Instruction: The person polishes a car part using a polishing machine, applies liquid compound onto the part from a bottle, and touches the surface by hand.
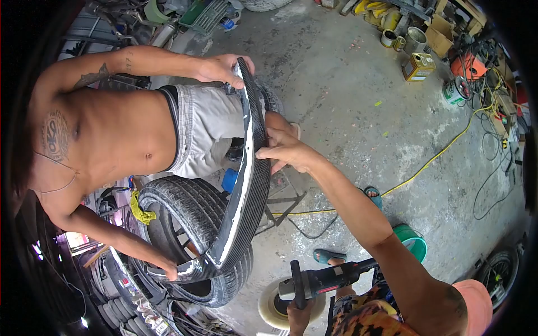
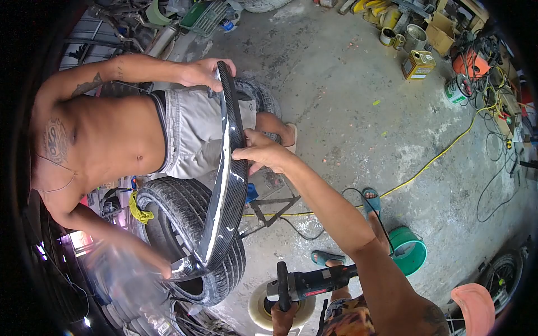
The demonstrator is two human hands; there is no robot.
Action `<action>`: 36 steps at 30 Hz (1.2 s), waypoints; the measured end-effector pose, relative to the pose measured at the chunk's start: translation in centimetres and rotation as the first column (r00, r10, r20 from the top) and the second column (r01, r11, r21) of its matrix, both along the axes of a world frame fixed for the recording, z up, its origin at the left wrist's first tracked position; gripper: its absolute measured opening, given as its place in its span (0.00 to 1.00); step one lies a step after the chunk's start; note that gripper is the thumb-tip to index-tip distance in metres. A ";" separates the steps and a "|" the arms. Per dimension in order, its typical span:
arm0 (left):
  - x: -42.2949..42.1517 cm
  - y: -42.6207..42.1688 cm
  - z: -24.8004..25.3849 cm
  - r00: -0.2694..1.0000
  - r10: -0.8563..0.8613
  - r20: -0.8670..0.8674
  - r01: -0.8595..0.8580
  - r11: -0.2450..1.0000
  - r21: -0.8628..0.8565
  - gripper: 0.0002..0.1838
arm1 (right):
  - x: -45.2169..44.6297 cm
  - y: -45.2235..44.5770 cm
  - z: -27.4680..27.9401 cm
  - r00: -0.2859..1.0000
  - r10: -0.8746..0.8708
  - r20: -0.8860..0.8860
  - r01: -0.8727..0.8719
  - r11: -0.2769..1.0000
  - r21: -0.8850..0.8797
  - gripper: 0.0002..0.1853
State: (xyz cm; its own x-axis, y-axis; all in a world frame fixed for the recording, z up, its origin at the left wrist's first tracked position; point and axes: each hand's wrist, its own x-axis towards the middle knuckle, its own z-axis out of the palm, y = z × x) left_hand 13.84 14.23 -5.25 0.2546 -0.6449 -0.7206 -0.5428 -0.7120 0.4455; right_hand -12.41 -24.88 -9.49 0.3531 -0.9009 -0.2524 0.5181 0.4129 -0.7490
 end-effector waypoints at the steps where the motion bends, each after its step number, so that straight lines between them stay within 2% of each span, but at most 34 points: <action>1: 0.0 0.0 -0.1 1.000 0.005 -0.003 -0.005 1.000 -0.002 0.10 | 0.0 0.0 0.1 1.000 0.005 0.004 -0.005 1.000 0.003 0.47; 2: 0.0 0.1 -0.2 1.000 0.005 -0.003 -0.006 1.000 -0.002 0.10 | 0.0 0.0 0.1 1.000 0.005 0.004 -0.005 1.000 0.002 0.47; 4: 0.0 0.2 -0.3 1.000 -0.006 0.020 0.005 1.000 0.011 0.10 | 0.2 0.1 0.3 0.998 -0.055 -0.041 0.055 0.998 0.013 0.30; 8: 0.1 0.4 -0.6 0.999 -0.031 0.015 0.031 1.000 0.006 0.10 | 0.1 0.0 -0.5 0.999 -0.049 0.024 0.049 0.998 -0.031 0.31; 10: -0.5 -0.1 -0.1 1.000 -0.013 0.009 0.013 1.000 0.011 0.10 | -0.2 0.0 -0.2 0.999 -0.004 0.043 0.004 1.000 -0.012 0.44; 14: -0.9 -0.5 0.1 1.000 0.007 -0.014 -0.007 1.000 0.010 0.10 | -0.5 0.1 0.0 0.999 0.036 0.006 -0.036 0.999 0.022 0.42; 16: -0.9 -0.6 0.2 0.999 -0.036 -0.002 0.036 0.999 0.008 0.10 | -0.7 1.4 -1.9 0.997 0.029 0.074 -0.020 0.993 -0.119 0.39; 18: -1.4 -0.8 0.5 0.999 -0.036 -0.011 0.036 0.999 -0.006 0.10 | -0.8 5.9 -6.0 0.996 -0.069 -0.051 0.059 0.982 -0.180 0.37; 20: -1.8 -0.8 0.6 0.999 -0.038 -0.024 0.037 0.999 -0.028 0.10 | 0.0 13.8 -13.5 0.974 -0.071 -0.213 0.016 0.968 -0.250 0.37; 21: -2.0 -0.7 0.8 0.998 -0.062 -0.028 0.061 0.998 -0.031 0.10 | -0.6 19.0 -15.7 0.878 0.161 -0.450 -0.192 0.981 -0.024 0.36; 22: -2.1 -0.5 0.9 0.996 -0.082 -0.030 0.081 0.996 -0.034 0.10 | -1.3 24.9 -18.9 0.767 0.412 -0.492 -0.403 0.906 0.130 0.36; 23: -3.1 -1.3 2.2 0.989 -0.145 -0.016 0.144 0.987 -0.073 0.11 | -2.8 28.9 -15.9 0.471 0.571 -0.672 -0.555 0.784 0.277 0.39; 24: -4.6 -2.5 4.1 0.980 -0.196 0.007 0.196 0.975 -0.107 0.13 | -2.7 36.4 -21.7 0.441 0.695 -0.568 -0.622 0.693 0.365 0.41; 25: -5.5 -3.2 5.5 0.972 -0.235 0.028 0.237 0.966 -0.106 0.13 | -5.2 38.0 -17.5 0.574 0.730 -0.371 -0.698 0.673 0.245 0.41; 26: -6.5 -3.8 6.7 0.977 -0.215 -0.008 0.212 0.969 -0.130 0.13 | -6.3 40.0 -16.8 0.411 0.910 -0.062 -0.655 0.341 0.674 0.39; 27: -7.6 -4.6 8.1 0.970 -0.243 -0.006 0.240 0.962 -0.132 0.13 | -8.0 40.3 -12.2 0.601 0.799 0.022 -0.535 0.382 0.754 0.36; 28: -8.6 -5.3 9.3 0.960 -0.279 -0.009 0.275 0.952 -0.136 0.12 | -10.1 39.2 -7.6 0.644 0.762 -0.063 -0.548 0.517 0.657 0.34; 29: -9.1 -5.6 10.3 0.959 -0.280 -0.047 0.275 0.957 -0.095 0.11 | -11.4 42.0 -7.8 0.689 0.701 -0.182 -0.473 0.626 0.620 0.29; 30: -10.1 -5.5 11.3 0.959 -0.281 -0.045 0.275 0.956 -0.099 0.11 | -13.2 42.6 -7.1 0.649 0.758 0.061 -0.616 0.477 0.627 0.35; 32: -12.4 -5.4 14.1 0.919 -0.382 0.101 0.391 0.843 -0.368 0.11 | -15.3 43.5 -5.2 0.671 0.725 0.158 -0.724 0.592 0.354 0.42; 33: -13.5 -6.3 15.8 0.864 -0.479 0.154 0.493 0.744 -0.452 0.12 | -15.8 42.9 -2.4 0.748 0.651 0.128 -0.647 0.672 0.361 0.43; 34: -14.0 -6.9 16.6 0.864 -0.478 0.160 0.495 0.745 -0.447 0.12 | -16.0 42.1 0.3 0.816 0.569 0.099 -0.562 0.742 0.365 0.45; 35: -14.6 -7.3 17.2 0.839 -0.523 0.153 0.522 0.692 -0.498 0.11 | -16.2 41.8 1.5 0.826 0.562 0.040 -0.516 0.728 0.451 0.48; 36: -15.1 -7.9 17.7 0.811 -0.566 0.148 0.543 0.635 -0.549 0.11 | -16.2 41.2 2.4 0.825 0.564 0.045 -0.521 0.726 0.448 0.48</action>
